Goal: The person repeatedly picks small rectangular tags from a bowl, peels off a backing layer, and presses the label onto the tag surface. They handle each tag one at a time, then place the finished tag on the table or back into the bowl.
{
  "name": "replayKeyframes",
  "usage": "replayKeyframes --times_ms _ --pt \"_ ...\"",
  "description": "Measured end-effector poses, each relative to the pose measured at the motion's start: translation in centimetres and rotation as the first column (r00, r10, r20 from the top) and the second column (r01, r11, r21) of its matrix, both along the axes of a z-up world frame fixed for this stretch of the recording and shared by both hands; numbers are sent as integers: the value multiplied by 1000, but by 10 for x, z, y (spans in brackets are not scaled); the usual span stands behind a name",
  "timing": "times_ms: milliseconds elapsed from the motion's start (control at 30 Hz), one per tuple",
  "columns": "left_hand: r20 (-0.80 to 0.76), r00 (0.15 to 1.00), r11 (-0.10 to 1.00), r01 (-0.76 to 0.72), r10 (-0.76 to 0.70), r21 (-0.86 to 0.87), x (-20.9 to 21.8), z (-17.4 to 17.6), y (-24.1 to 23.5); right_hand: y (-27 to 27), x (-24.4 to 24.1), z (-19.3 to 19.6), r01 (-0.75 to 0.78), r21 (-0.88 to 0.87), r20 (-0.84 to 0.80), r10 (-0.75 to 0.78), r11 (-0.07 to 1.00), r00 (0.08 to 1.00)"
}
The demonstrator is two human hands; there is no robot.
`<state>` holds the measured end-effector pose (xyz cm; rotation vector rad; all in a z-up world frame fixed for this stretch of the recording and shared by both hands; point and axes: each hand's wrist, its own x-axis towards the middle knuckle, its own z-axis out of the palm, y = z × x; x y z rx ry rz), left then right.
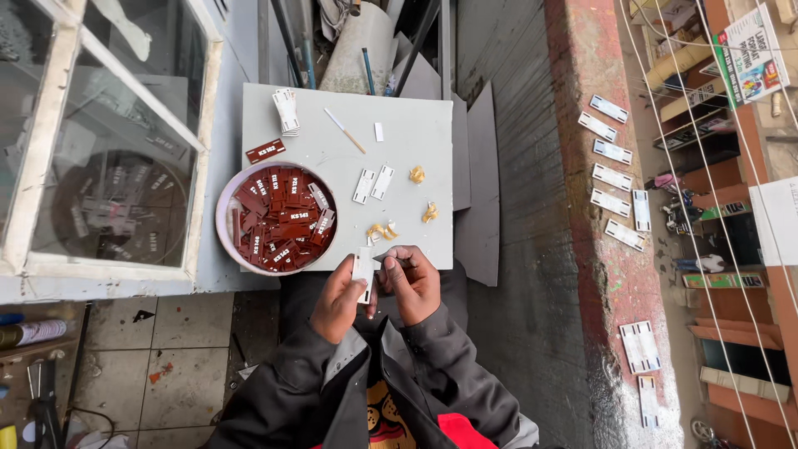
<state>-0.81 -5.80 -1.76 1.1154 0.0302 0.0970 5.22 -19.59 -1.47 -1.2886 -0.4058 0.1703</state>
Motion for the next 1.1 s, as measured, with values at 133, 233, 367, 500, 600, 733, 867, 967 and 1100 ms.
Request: replayKeyframes --times_ms 133,233,367,500,600,733,867,967,1100 --pt "50 995 987 -93 87 134 -9 20 -7 3 -12 12 15 10 -37 -15 1000 999" --pt "91 991 980 -108 94 165 -10 32 -14 2 -15 27 60 52 -40 -58 997 998" --pt "142 987 959 -111 76 261 -14 49 -11 3 -27 62 60 167 -118 -40 984 992" --pt "123 983 903 -172 133 393 -21 75 -17 -7 -29 42 103 116 -67 -96 988 993" --pt "134 978 883 -200 157 425 -21 80 -18 -5 -38 57 112 116 -82 -103 987 991" --pt "175 971 869 -224 161 442 -20 83 -22 -7 -36 42 133 138 -66 -125 981 990" --pt "204 961 864 -260 187 432 -19 92 -28 -4 -42 59 132 178 -61 -123 975 991" --pt "206 960 876 -262 192 404 -21 91 -33 -3 -44 63 139 207 -65 -128 968 990" --pt "206 958 877 -268 199 398 -22 85 -33 -2 -44 61 133 233 -61 -122 963 991"
